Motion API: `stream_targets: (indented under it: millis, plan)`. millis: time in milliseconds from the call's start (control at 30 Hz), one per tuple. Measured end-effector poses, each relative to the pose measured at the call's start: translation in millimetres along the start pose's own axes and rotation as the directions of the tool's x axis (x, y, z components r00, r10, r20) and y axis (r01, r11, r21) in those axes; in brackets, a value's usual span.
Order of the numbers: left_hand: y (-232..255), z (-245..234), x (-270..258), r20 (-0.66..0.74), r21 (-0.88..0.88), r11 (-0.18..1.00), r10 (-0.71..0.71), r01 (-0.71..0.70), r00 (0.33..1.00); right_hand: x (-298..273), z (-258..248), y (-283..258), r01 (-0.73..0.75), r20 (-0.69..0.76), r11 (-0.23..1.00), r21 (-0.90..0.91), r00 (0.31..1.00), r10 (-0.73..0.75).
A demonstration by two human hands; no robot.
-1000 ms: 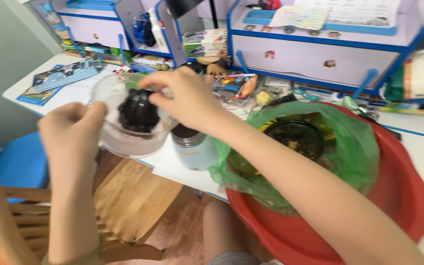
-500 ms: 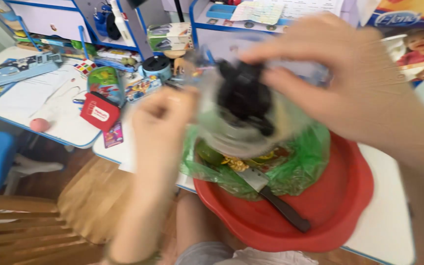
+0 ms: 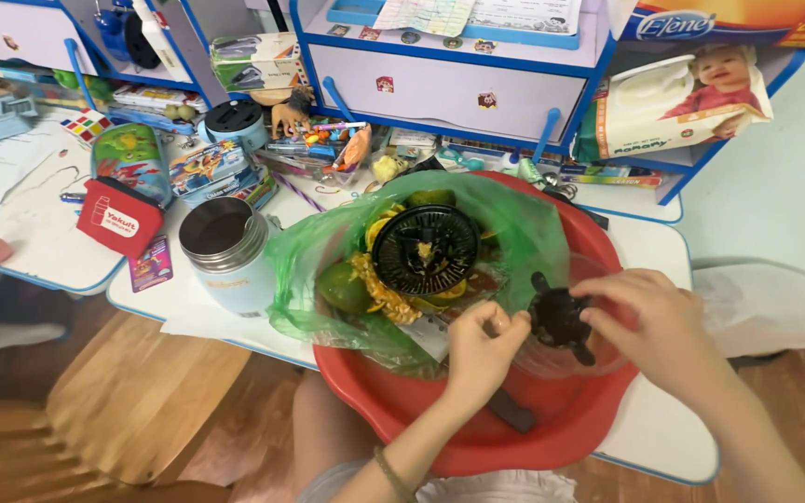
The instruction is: The person uses a manual citrus juicer to extract juice from several halved citrus fruits. They repeatedly place fruit halves on the juicer, press and twist to extract juice, then discard the spent halves into a green plastic bag. The person also pours the collected juice into a thermos.
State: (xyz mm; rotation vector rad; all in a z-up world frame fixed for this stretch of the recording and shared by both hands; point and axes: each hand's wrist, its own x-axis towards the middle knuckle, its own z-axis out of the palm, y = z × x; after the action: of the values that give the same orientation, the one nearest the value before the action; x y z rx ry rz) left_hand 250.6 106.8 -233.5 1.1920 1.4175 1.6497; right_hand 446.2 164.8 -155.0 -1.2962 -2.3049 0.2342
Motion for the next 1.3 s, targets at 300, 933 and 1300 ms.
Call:
stream_targets:
  millis: [300, 933, 1300]
  plan:
    - [43, -77, 12, -0.087, 0.675, 0.736, 0.013, 0.049, 0.996, 19, -5, -17, 0.068, -0.012, 0.993, 0.100, 0.998, -0.067]
    - [43, -122, 45, -0.243, 0.267, 0.895, -0.298, 0.359, 0.923, 77, 50, -112, 0.484, -0.135, 0.875, 0.029, 0.869, -0.476]
    - [53, -122, 32, -0.233, 0.404, 0.873, -0.190, 0.273, 0.954, 89, 73, -137, 0.513, -0.224, 0.750, -0.418, 0.741, -0.633]
